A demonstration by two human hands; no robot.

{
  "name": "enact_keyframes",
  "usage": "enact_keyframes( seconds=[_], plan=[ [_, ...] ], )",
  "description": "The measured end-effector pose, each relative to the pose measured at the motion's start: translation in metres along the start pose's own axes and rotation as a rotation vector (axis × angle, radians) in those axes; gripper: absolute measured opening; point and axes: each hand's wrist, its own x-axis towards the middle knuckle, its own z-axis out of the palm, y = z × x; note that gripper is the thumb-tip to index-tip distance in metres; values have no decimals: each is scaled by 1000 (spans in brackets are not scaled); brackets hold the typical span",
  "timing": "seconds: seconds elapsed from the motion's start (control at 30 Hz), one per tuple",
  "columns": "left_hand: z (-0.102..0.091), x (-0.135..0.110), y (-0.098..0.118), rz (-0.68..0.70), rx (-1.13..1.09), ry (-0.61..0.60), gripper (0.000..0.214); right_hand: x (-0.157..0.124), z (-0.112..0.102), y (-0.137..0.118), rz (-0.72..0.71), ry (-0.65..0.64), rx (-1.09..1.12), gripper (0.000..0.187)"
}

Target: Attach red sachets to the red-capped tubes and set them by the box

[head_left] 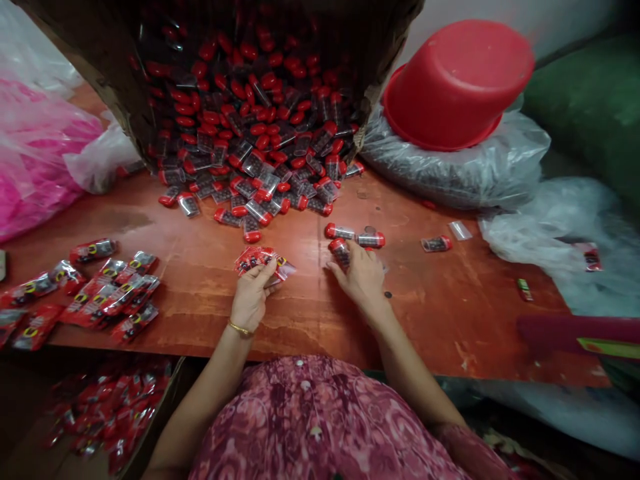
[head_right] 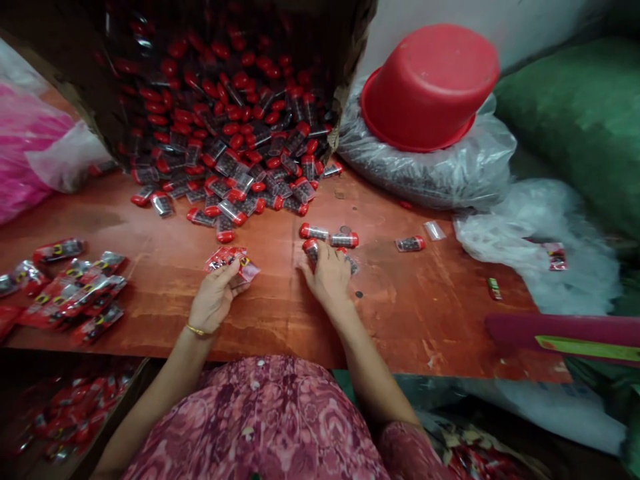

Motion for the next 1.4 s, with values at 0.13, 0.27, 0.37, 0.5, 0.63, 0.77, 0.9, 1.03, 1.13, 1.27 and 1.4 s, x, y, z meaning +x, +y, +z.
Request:
enact_keyframes(
  seconds=[0.13, 0.27, 0.37, 0.5, 0.63, 0.77, 0.9, 1.03, 1.13, 1.27, 1.4],
  plan=[
    [3, 2, 1, -104, -73, -45, 29, 4, 5, 16, -2, -117, 61, 27],
    [5, 0, 1, -136, -112, -44, 25, -11, -11, 0, 28, -302, 592, 28],
    [6, -2, -1, -132, -115, -57, 29, -27, -28, -19, 130, -507, 883, 28],
    [10, -7, -3, -107, -68, -91, 35, -38, -37, -35, 65, -539, 928, 23],
    [11, -11, -2, -48, 20, -102, 33, -37, -34, -39, 17, -499, 875, 22],
    [8, -10, -1, -13, 85, -92, 33, -34, -34, -41, 65, -491, 909, 23],
    [6, -9, -4, 27, 134, -116, 34, -35, -35, -43, 85, -552, 960, 24],
    [6, -8, -6, 49, 154, -157, 35, -37, -31, -43, 125, -509, 963, 23],
    [7, -8, -7, 72, 158, -159, 34, -37, -29, -42, 158, -491, 982, 23],
    [10, -8, -8, 91, 131, -172, 31, -36, -29, -43, 172, -484, 1020, 22],
    [15, -8, -15, 119, 60, -155, 30, -37, -23, -45, 194, -462, 1065, 24]
  ],
)
